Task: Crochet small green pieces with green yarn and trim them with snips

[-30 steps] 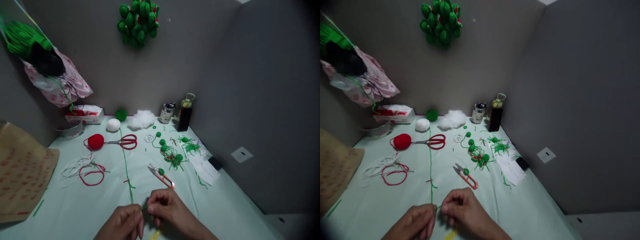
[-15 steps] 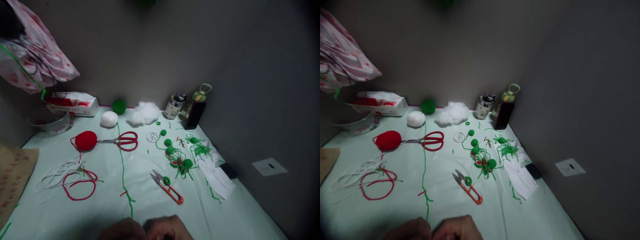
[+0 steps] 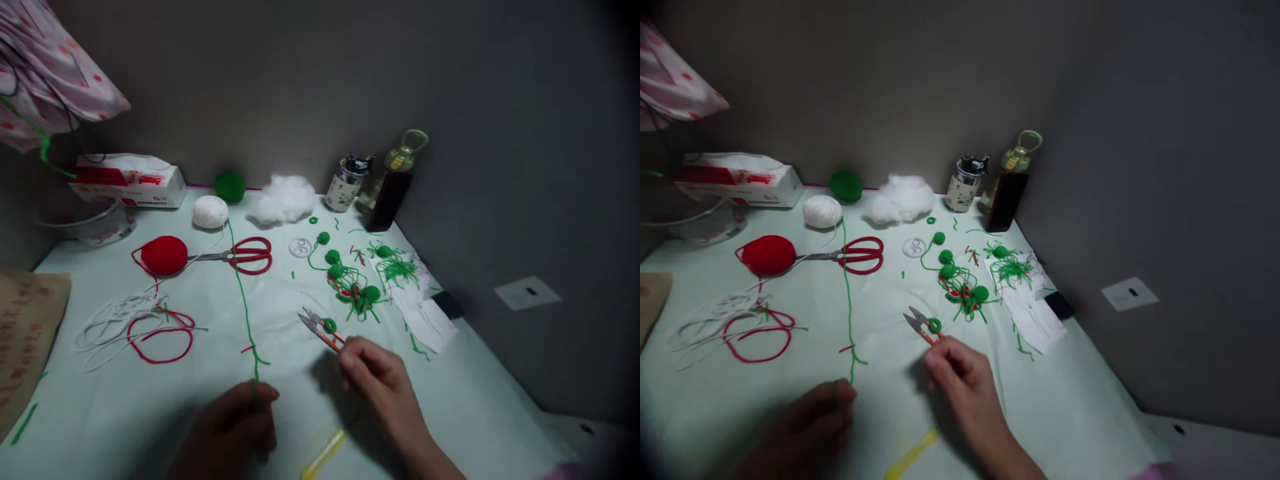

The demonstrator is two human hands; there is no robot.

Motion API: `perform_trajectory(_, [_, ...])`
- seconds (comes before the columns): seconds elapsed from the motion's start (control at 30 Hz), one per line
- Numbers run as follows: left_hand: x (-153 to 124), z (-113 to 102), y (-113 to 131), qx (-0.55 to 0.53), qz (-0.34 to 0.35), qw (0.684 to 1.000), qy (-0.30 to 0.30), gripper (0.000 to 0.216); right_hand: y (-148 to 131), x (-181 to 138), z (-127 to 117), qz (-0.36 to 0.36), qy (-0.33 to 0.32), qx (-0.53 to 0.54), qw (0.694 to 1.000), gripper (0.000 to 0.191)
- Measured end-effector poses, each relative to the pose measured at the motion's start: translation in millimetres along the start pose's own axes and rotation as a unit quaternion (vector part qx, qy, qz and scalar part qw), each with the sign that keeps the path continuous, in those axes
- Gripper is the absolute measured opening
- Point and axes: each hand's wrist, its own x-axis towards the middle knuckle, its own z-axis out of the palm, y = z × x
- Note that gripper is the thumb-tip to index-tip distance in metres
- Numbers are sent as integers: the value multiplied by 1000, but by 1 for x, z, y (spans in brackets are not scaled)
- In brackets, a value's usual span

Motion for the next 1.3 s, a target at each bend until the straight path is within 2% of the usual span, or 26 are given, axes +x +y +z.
perform_trajectory(0.07, [-1, 1, 0, 14, 23, 1000, 13, 25, -7, 0, -8, -39, 40, -33, 998, 31])
perform_trajectory(0.1, [-1, 1, 0, 16, 34, 999, 11, 28, -10, -1, -12, -61, 34, -58, 996, 27])
perform_trajectory(0.13, [-2, 0, 1, 20, 43, 999, 5, 32, -14, -4, -15, -86, 6, -90, 992, 23])
perform_trajectory(0.2, [-4, 1, 5, 27, 55, 998, 5, 39, -19, -14, -18, -141, -111, -182, 967, 15])
perform_trajectory(0.27, [-6, 3, 8, 27, 58, 998, 10, 44, -20, -28, -17, -195, -241, -306, 900, 17])
perform_trajectory(0.3, [-8, 5, 8, 23, 60, 998, 13, 46, -18, -35, -14, -219, -275, -373, 859, 21])
perform_trajectory(0.33, [-9, 7, 8, 18, 66, 998, 15, 48, -14, -41, -11, -244, -289, -436, 817, 17])
perform_trajectory(0.4, [-10, 12, 6, 7, 80, 997, 12, 50, -5, -49, -3, -293, -268, -534, 747, 11])
perform_trajectory(0.47, [-11, 15, 4, -2, 96, 995, 4, 51, 0, -52, 1, -329, -259, -559, 716, 11])
perform_trajectory(0.5, [-12, 15, 4, -6, 101, 995, -2, 52, 0, -51, 1, -333, -260, -561, 712, 13])
perform_trajectory(0.57, [-16, 14, 6, -10, 112, 994, -7, 51, -7, -48, -5, -304, -261, -547, 736, 21])
perform_trajectory(0.6, [-20, 13, 8, -8, 118, 993, -4, 51, -12, -47, -9, -275, -252, -528, 763, 23])
perform_trajectory(0.67, [-29, 9, 15, 5, 134, 991, 3, 49, -26, -45, -18, -221, -220, -446, 839, 16])
perform_trajectory(0.73, [-39, 7, 22, 23, 151, 988, 0, 48, -38, -46, -25, -176, -186, -306, 917, 8])
perform_trajectory(0.8, [-48, 9, 30, 42, 161, 986, -20, 49, -47, -49, -26, -119, -160, -130, 971, 15])
perform_trajectory(0.87, [-52, 16, 38, 76, 169, 981, -53, 48, -52, -53, -22, -77, -150, -2, 986, 22])
perform_trajectory(0.97, [-50, 33, 49, 177, 224, 953, -104, 45, -55, -53, -8, -82, -112, 25, 990, 26])
perform_trajectory(1.0, [-47, 39, 52, 222, 263, 931, -122, 45, -54, -52, -4, -93, -87, 17, 992, 26])
perform_trajectory(1.1, [-37, 55, 57, 331, 393, 838, -182, 40, -51, -46, 4, -135, -48, 6, 990, 21])
perform_trajectory(1.17, [-31, 62, 57, 355, 428, 803, -215, 37, -49, -45, 5, -151, -40, 9, 988, 21])
perform_trajectory(1.23, [-28, 69, 57, 356, 411, 806, -232, 33, -49, -45, 3, -143, -35, 23, 989, 20])
perform_trajectory(1.3, [-26, 74, 56, 331, 355, 844, -228, 32, -49, -45, -1, -121, -29, 57, 991, 18])
